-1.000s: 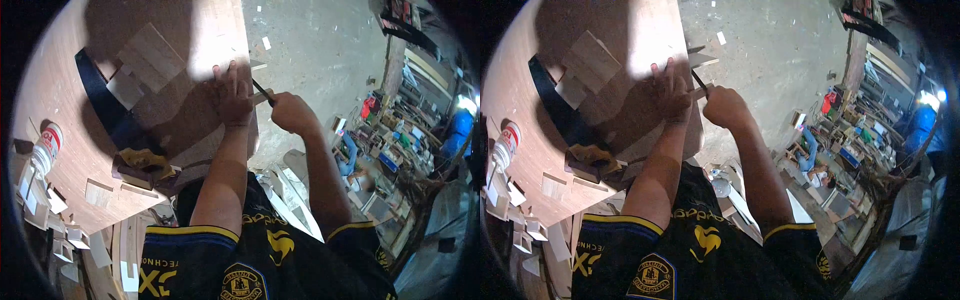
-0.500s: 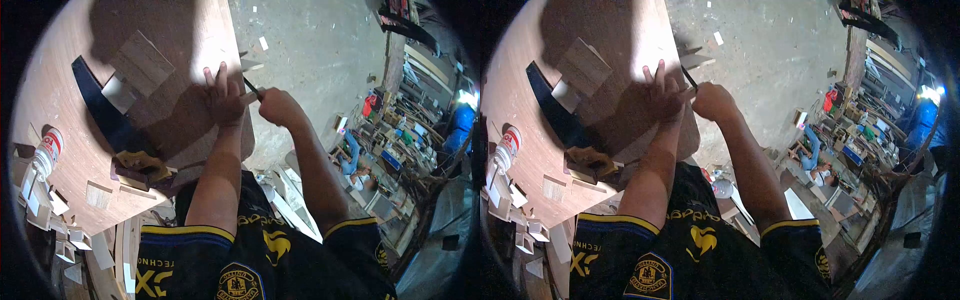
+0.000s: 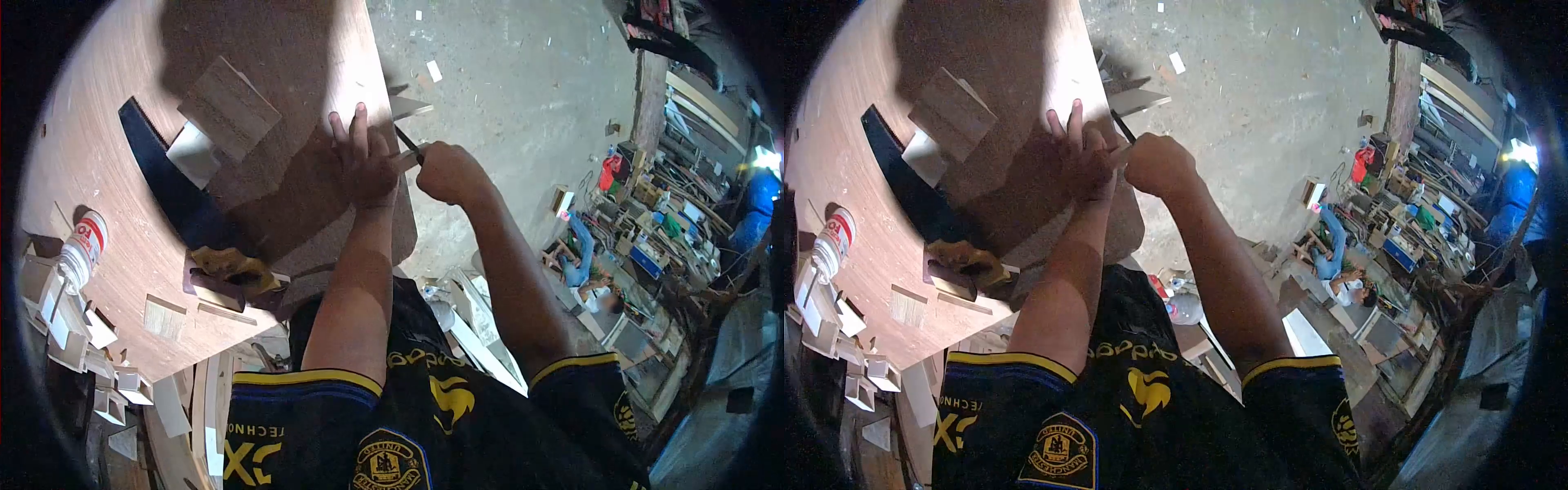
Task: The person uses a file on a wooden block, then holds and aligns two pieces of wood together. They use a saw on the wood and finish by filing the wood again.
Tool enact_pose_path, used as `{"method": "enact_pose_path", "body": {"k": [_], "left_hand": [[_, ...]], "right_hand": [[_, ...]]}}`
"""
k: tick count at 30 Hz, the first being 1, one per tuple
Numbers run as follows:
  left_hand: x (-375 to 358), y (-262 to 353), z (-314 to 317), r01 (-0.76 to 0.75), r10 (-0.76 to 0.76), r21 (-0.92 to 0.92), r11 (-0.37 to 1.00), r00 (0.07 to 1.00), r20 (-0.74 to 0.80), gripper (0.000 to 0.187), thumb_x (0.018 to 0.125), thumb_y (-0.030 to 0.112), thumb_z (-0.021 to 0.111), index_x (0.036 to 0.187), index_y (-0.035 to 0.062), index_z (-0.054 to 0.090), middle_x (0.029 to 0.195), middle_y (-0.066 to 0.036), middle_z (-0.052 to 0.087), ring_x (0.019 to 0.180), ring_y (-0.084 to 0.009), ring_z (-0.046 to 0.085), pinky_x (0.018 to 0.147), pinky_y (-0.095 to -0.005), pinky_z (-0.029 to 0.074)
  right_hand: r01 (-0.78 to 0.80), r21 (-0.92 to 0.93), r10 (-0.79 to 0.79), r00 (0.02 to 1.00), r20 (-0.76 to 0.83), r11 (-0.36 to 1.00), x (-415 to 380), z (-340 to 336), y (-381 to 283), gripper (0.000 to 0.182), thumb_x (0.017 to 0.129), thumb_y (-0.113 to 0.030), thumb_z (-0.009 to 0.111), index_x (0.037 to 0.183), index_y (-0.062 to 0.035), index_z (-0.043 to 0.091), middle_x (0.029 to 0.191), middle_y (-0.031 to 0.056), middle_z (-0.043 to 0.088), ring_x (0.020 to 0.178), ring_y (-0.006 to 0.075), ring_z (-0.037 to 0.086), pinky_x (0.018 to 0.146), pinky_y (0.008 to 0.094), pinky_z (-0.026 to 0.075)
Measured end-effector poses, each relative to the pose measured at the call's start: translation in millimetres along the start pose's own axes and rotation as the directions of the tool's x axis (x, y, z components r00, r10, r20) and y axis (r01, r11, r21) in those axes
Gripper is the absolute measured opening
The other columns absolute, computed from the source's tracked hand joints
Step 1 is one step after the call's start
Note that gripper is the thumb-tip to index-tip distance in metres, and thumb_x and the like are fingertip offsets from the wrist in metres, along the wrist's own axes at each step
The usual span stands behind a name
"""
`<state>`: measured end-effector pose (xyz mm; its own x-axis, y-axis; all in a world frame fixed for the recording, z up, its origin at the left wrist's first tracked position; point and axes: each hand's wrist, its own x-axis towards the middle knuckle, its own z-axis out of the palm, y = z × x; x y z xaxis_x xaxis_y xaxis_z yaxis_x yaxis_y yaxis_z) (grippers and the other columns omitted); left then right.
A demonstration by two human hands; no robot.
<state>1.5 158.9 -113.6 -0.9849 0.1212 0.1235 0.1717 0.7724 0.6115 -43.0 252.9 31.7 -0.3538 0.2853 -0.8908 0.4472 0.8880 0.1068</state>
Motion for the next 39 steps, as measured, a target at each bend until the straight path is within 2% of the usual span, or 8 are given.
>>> {"method": "enact_pose_path", "body": {"k": [8,10,16,22,30,34,37,39], "left_hand": [[2.1,1.8,-3.6,-0.017,0.021,0.045,0.999,0.997,-0.075,0.007,0.087,0.007,0.060,0.087,0.0007,0.058,0.141,-0.010,0.046,0.136,-0.0428,0.037,0.109,-0.0594,0.032],[2.5,0.6,-3.9,-0.032,0.035,0.050,0.998,0.997,-0.063,0.008,0.087,0.008,0.061,0.087,0.0006,0.058,0.141,-0.010,0.046,0.135,-0.0430,0.038,0.108,-0.0598,0.032],[0.5,1.8,-1.6,-0.039,0.040,0.075,0.996,0.999,-0.016,0.009,0.087,0.009,0.061,0.089,0.0003,0.057,0.142,-0.011,0.045,0.135,-0.0434,0.038,0.109,-0.0592,0.032],[-5.8,-8.6,-1.6,-0.008,0.007,0.008,1.000,0.990,0.139,0.025,0.092,0.026,0.055,0.097,0.0020,0.058,0.139,-0.013,0.048,0.138,-0.0428,0.032,0.111,-0.0599,0.027],[0.3,-6.4,-10.7,-0.074,0.058,0.169,0.983,0.993,0.098,0.022,0.086,0.025,0.057,0.097,0.0061,0.061,0.142,-0.012,0.047,0.141,-0.0417,0.028,0.111,-0.0641,0.022],[-5.7,-11.8,0.7,-0.090,0.088,0.155,0.984,0.996,0.018,0.008,0.083,0.017,0.058,0.086,0.0102,0.061,0.143,-0.012,0.046,0.143,-0.0406,0.024,0.112,-0.0677,0.014],[1.0,-8.5,-2.6,-0.053,0.048,0.162,0.985,0.998,0.038,0.002,0.080,0.011,0.058,0.082,0.0111,0.059,0.144,-0.011,0.046,0.142,-0.0418,0.024,0.111,-0.0704,0.009],[3.8,-1.2,-9.9,-0.052,0.045,0.151,0.987,0.998,0.051,0.005,0.079,0.009,0.057,0.082,0.0108,0.059,0.144,-0.011,0.045,0.142,-0.0425,0.024,0.110,-0.0716,0.009]], "right_hand": [[0.004,0.043,-0.004,1.000,-0.017,0.999,-1.2,-1.2,-2.1,0.031,0.077,-0.003,0.051,0.103,0.0026,0.066,0.086,0.0255,0.068,0.077,0.0346,0.070,0.074,0.0459,0.055],[0.249,-0.131,-0.254,0.967,-0.023,0.960,-3.8,-10.1,-0.3,0.030,0.076,-0.003,0.052,0.103,0.0032,0.065,0.086,0.0234,0.069,0.076,0.0348,0.070,0.073,0.0460,0.055],[0.022,-0.023,-0.023,1.000,-0.010,0.999,4.5,0.1,-3.1,0.027,0.076,-0.004,0.054,0.099,0.0056,0.065,0.093,0.0262,0.068,0.088,0.0335,0.070,0.080,0.0458,0.054],[0.159,0.083,-0.162,0.986,0.034,0.984,-15.9,-4.6,12.8,0.028,0.079,-0.008,0.051,0.098,0.0049,0.066,0.093,0.0258,0.068,0.088,0.0376,0.068,0.081,0.0463,0.054],[0.149,0.223,-0.043,0.906,-0.421,0.963,9.2,36.6,67.7,0.037,0.085,-0.008,0.047,0.118,-0.0058,0.062,0.104,0.0256,0.066,0.093,0.0420,0.065,0.083,0.0467,0.052],[0.470,0.381,0.070,0.554,-0.829,0.796,-23.6,30.8,124.8,0.031,0.096,-0.015,0.048,0.123,-0.0048,0.060,0.084,0.0165,0.069,0.068,0.0227,0.065,0.065,0.0361,0.053],[0.372,0.893,0.161,0.894,-0.418,0.253,-49.0,21.9,149.3,0.031,0.100,-0.021,0.050,0.125,-0.0058,0.060,0.064,-0.0030,0.049,0.055,0.0061,0.045,0.052,0.0269,0.041],[0.364,0.903,0.127,0.909,-0.398,0.227,-34.8,40.5,157.7,0.026,0.100,-0.022,0.051,0.116,-0.0046,0.061,0.065,-0.0024,0.051,0.054,0.0073,0.046,0.051,0.0279,0.042]]}}
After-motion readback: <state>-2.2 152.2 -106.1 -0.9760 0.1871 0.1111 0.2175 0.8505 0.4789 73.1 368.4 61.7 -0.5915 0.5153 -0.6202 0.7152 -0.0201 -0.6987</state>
